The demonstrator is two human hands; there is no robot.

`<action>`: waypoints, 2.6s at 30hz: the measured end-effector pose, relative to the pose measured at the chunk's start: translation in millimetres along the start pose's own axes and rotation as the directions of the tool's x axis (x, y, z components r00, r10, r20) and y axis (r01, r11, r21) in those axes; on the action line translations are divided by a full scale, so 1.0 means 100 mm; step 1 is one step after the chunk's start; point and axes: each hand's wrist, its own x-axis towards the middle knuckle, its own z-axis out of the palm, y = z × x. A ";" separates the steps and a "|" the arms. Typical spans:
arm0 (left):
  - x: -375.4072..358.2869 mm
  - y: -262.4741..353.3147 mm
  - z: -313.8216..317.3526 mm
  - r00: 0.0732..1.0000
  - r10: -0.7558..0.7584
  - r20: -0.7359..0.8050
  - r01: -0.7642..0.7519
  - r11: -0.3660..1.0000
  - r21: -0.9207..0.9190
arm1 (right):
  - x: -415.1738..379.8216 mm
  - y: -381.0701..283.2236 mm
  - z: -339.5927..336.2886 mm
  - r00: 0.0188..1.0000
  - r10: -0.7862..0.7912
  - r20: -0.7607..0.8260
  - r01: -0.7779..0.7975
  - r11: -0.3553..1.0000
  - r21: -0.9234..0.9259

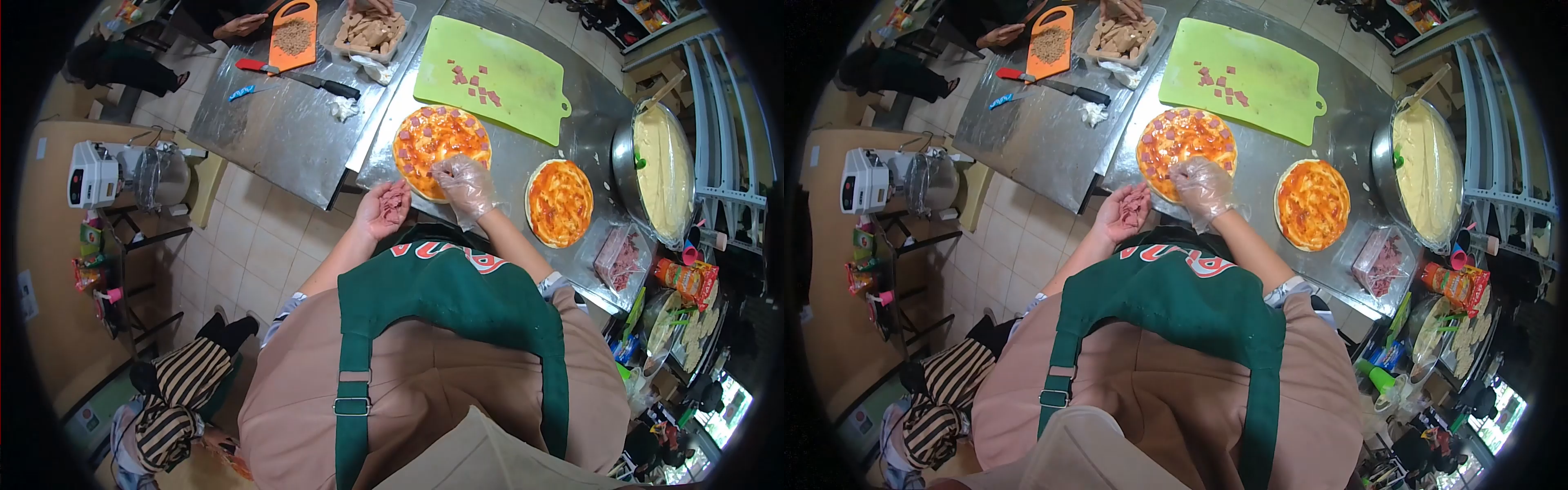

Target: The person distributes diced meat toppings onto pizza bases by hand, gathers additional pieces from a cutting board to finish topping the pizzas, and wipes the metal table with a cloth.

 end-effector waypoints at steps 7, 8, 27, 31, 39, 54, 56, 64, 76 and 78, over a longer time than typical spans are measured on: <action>-0.34 -0.29 -0.04 0.970 0.230 -0.078 -0.234 0.971 -0.050 | 0.13 -0.08 0.12 0.982 -0.016 0.190 0.056 0.976 -0.209; -0.37 -0.33 -0.04 0.965 0.249 -0.080 -0.254 0.966 -0.057 | 0.17 -0.07 0.16 0.977 -0.060 0.206 0.118 0.951 -0.287; -0.25 -0.89 0.26 0.978 0.157 0.135 -0.183 0.961 0.207 | -0.43 -0.22 -0.22 0.824 -0.469 0.317 0.528 0.840 -0.129; -0.12 -0.93 0.26 0.988 0.142 0.065 -0.153 0.964 0.219 | -0.53 -0.15 -0.36 0.963 -0.246 0.113 0.224 0.958 0.178; 0.12 -0.92 0.28 0.996 0.074 -0.044 -0.056 0.947 0.317 | -0.57 0.13 -0.32 0.966 -0.240 -0.090 0.256 0.930 0.264; 0.08 -0.81 0.18 0.949 0.111 -0.296 -0.012 0.948 0.319 | -0.71 0.18 -0.06 0.965 -0.211 -0.154 0.245 0.936 0.254; 0.04 -0.68 0.16 0.980 0.066 -0.189 -0.017 0.968 0.251 | -0.67 0.24 0.06 0.995 0.009 -0.097 0.043 0.853 0.520; -0.21 -0.12 0.09 0.938 0.140 -0.316 -0.068 0.971 0.228 | -0.38 0.00 0.29 0.993 -0.053 -0.105 0.035 0.984 -0.172; -0.20 0.24 0.22 0.959 -0.001 -0.284 0.097 0.941 0.325 | -0.26 -0.11 0.48 0.982 -0.142 -0.126 0.048 0.827 -0.560; -0.14 0.23 0.24 0.938 0.052 -0.344 0.067 0.943 0.326 | -0.26 -0.16 0.47 0.986 -0.113 -0.124 0.024 0.825 -0.564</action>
